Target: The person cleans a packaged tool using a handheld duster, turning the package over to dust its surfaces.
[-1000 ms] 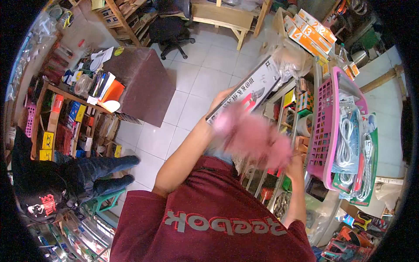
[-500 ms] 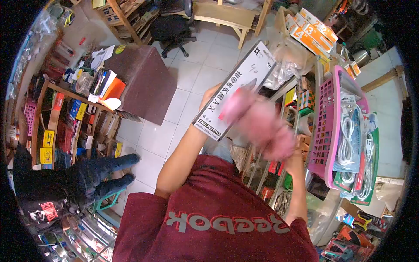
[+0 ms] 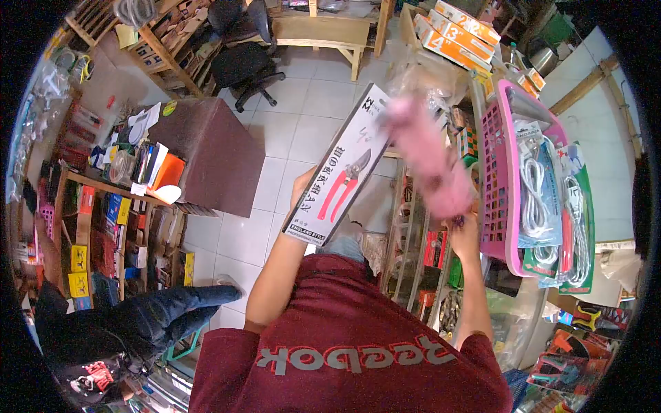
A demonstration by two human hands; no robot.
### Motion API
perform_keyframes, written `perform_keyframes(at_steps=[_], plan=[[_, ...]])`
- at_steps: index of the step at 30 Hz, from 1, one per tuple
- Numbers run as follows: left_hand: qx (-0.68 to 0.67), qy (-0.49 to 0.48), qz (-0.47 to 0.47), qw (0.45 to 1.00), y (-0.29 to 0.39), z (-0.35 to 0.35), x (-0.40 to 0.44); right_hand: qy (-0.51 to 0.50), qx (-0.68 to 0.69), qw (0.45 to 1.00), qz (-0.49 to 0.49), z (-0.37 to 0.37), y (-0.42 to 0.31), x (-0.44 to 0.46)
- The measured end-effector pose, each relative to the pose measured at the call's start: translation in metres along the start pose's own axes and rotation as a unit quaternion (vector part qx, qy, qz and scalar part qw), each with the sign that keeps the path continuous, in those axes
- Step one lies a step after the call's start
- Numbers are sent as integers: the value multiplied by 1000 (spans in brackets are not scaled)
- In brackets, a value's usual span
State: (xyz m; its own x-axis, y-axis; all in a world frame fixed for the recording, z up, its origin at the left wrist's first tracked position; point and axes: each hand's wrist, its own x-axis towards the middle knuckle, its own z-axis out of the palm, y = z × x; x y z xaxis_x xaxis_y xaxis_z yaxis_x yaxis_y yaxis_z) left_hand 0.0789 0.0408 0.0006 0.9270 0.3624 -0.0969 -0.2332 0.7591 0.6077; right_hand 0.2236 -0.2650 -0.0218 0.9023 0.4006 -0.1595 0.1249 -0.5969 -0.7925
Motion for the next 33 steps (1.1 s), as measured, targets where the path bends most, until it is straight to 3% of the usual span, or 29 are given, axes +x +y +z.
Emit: perform_keyframes(at_steps=[1, 2, 3, 4, 5, 6, 8, 10, 12, 14, 15, 16, 18, 19, 20, 21, 22, 23, 25, 26, 29, 30, 32, 33], plan=[[-8, -12, -12, 1000, -3, -2, -1, 41, 88, 995, 24, 2, -2, -1], [-16, -24, -24, 999, -6, -2, -1, 17, 22, 997, -73, 5, 5, -6], [-24, -35, -34, 999, -9, -5, 0, -59, -91, 988, -111, 1, -12, -10], [-44, 38, -98, 994, -17, -15, 7, -135, -202, 959, -146, -7, -33, -17], [-47, 31, -82, 995, -12, -2, 5, -210, -308, 910, -179, -10, -46, -20], [-49, 26, -66, 996, -2, 21, 0, -214, -288, 924, -134, -3, -15, -12], [17, -48, -26, 998, -18, -28, 3, -86, -141, 979, -117, 2, 36, 3], [-35, 21, -74, 996, -9, -3, -3, -31, 0, 999, -39, 3, 37, 9], [-54, 78, -125, 988, -9, 0, -5, -10, 77, 990, -121, 11, -40, -16], [6, 89, -106, 990, -10, 8, -8, -214, -107, 962, -131, 7, -3, -12], [37, 95, -97, 990, -8, 18, -11, -205, -118, 965, -114, 5, -8, -13], [74, 93, -20, 993, -9, 32, -14, -195, -127, 968, -97, 2, -18, -14], [130, 49, -28, 990, -11, 2, -12, -127, -108, 986, -17, -4, -23, -10], [157, 28, -31, 987, -15, -13, -12, -86, -66, 993, -38, -3, -6, -5], [48, 29, -53, 997, -11, -1, -13, -44, -25, 997, -59, 5, 20, 3], [41, 45, -53, 997, -13, 1, -13, 0, 18, 997, -80, 9, 13, 4], [35, 60, -53, 996, -15, 3, -12, 7, 146, 987, -71, 19, 5, -9], [28, 76, -52, 995, -16, 4, -12, -72, 18, 989, -126, 13, -4, -12], [51, 71, -65, 994, -24, -14, -6, -222, -232, 920, -224, 7, -14, -15], [64, 69, -71, 993, -24, -18, -5, -224, -288, 905, -217, 6, -9, -14], [-104, -38, -74, 991, -15, -24, -13, -93, -35, 991, -91, -3, -5, -7], [6, 112, -51, 992, -15, -10, -16, -51, 34, 997, -40, 0, 5, -1], [-25, 99, -36, 994, -18, -12, -14, -70, 47, 988, -128, 20, 5, -12], [-41, 93, -28, 994, -21, -14, -14, -136, -104, 977, -125, 15, 3, -15]])
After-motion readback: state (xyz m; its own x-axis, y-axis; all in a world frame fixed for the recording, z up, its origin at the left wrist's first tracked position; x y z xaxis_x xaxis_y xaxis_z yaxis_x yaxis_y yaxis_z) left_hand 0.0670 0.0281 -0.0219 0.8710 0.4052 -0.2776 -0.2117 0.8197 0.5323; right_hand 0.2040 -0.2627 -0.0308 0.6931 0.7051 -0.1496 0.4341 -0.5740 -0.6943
